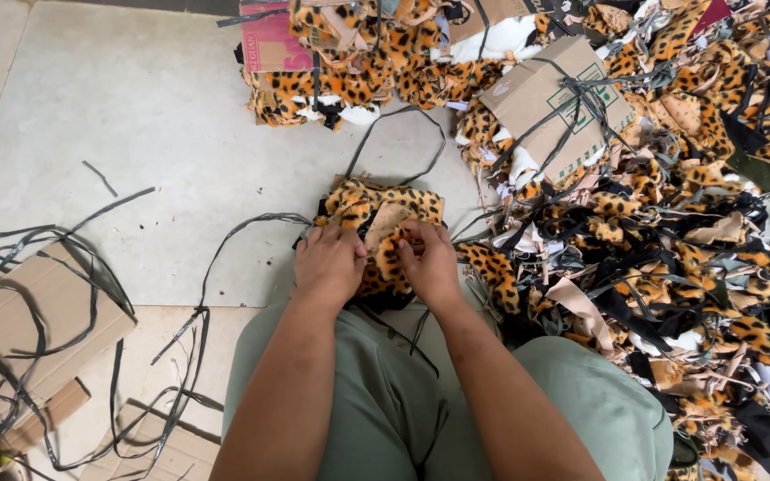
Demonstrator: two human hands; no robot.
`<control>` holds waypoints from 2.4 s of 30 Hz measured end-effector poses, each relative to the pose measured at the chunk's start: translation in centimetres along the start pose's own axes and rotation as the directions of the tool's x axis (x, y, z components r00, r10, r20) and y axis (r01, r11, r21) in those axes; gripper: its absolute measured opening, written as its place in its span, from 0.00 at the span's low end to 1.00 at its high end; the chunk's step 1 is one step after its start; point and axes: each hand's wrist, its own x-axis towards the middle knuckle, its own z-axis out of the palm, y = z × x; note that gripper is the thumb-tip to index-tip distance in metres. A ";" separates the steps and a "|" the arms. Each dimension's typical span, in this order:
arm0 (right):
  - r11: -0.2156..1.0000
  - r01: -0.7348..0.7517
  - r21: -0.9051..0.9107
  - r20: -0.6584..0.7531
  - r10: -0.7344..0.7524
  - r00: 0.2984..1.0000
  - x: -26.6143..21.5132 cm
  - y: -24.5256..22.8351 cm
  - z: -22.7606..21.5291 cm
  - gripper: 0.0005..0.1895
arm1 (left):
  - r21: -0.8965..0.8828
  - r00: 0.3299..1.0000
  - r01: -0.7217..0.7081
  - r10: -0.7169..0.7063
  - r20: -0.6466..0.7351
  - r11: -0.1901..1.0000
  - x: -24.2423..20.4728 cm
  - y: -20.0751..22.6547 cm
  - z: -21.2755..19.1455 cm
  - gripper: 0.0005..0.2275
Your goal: The person sits on the floor and sorts through a large pile of leopard-print fabric scraps. They pick up pieces, fold them, and place them into a growing stack on the floor. The person also handles black plastic strips and cardboard boxes nearby.
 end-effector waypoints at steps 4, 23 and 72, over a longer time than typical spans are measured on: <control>0.990 0.112 -0.088 -0.008 -0.113 0.994 -0.5 0.0 0.5 0.17 | -0.063 1.000 0.019 -0.019 -0.015 0.998 -0.3 -0.4 -0.3 0.01; 0.601 0.292 -0.744 0.213 -0.201 0.956 -0.4 4.4 7.1 0.35 | -0.131 0.956 0.211 -0.176 0.236 0.969 4.9 1.1 4.3 0.35; 0.612 -0.318 0.724 0.276 0.165 0.947 -1.0 -0.3 -7.3 0.22 | -0.708 0.989 -0.149 0.121 -0.090 0.691 5.4 3.3 2.9 0.22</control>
